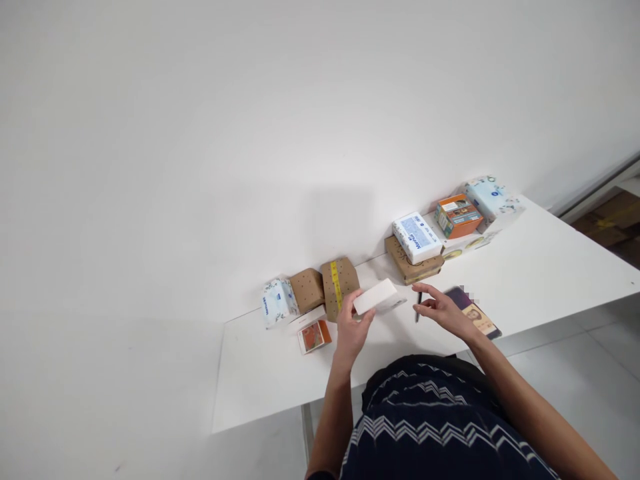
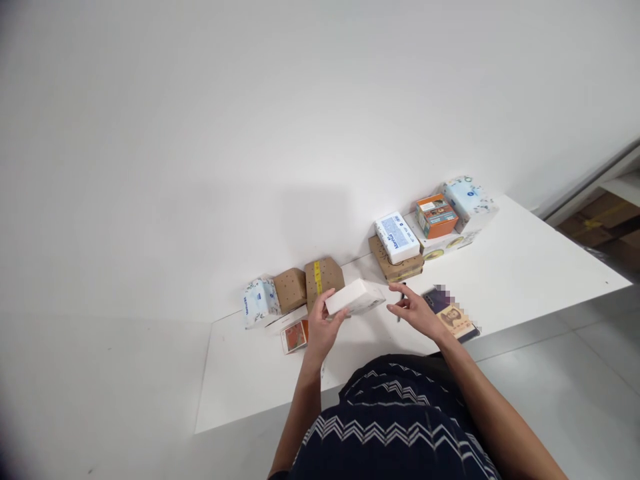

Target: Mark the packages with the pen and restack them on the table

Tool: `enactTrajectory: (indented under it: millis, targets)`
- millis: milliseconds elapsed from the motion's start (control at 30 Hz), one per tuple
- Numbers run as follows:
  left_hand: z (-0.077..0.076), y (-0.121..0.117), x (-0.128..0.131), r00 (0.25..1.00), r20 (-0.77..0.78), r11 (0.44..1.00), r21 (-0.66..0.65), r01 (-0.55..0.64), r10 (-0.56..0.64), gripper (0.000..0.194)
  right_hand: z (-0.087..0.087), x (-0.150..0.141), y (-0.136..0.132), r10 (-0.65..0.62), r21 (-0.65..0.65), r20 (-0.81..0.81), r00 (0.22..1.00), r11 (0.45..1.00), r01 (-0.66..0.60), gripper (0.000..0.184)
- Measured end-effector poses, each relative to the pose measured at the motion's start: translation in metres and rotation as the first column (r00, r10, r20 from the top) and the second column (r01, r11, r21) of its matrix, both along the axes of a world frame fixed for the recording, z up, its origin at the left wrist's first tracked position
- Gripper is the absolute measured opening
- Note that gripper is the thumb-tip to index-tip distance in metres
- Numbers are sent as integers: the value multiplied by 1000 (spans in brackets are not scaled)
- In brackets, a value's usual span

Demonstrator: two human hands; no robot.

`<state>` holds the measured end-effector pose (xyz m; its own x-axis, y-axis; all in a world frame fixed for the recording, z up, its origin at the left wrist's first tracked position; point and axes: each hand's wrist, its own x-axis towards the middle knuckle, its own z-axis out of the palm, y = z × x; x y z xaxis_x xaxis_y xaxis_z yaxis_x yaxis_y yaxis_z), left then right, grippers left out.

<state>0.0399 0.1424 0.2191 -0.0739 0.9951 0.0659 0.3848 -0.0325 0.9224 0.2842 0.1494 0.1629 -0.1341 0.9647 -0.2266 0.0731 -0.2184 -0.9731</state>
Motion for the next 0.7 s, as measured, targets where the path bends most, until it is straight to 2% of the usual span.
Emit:
enactTrajectory:
  millis: [100, 167, 267, 367, 467, 567, 633, 700]
  targets:
    - [0, 6, -4, 973, 197, 993, -42, -111, 117, 47, -5, 2, 0, -12, -16, 93, 996, 1000, 14, 59]
    - [0, 10, -7, 931, 291, 974, -103, -200, 222, 49, -7, 3, 0, -3, -56, 79, 997, 998, 7, 62]
    - [0, 14, -10, 867, 353, 927, -259, -271, 352, 58, -4, 2, -2, 42, -134, -127, 991, 989, -59, 63]
    - [-1, 13, -8, 837, 376, 896, -357, -264, 397, 66, 5, -5, -4, 2, -243, -390, 921, 964, -105, 57]
    - [-2, 11, -7, 836, 409, 909, -348, -227, 365, 67, 9, -14, -6, -127, -364, -531, 838, 927, -90, 43]
    - [-3, 9, -9, 873, 413, 946, -292, -144, 260, 63, 7, -19, -6, -263, -488, -578, 772, 870, -70, 23]
    - [-2, 7, -12, 927, 335, 962, -259, -83, 170, 61, 4, -19, -5, -367, -589, -576, 731, 806, -60, 15]
    - [-1, 6, -14, 971, 228, 970, -242, -15, 72, 68, 2, -17, -4, -450, -657, -579, 679, 751, -63, 19]
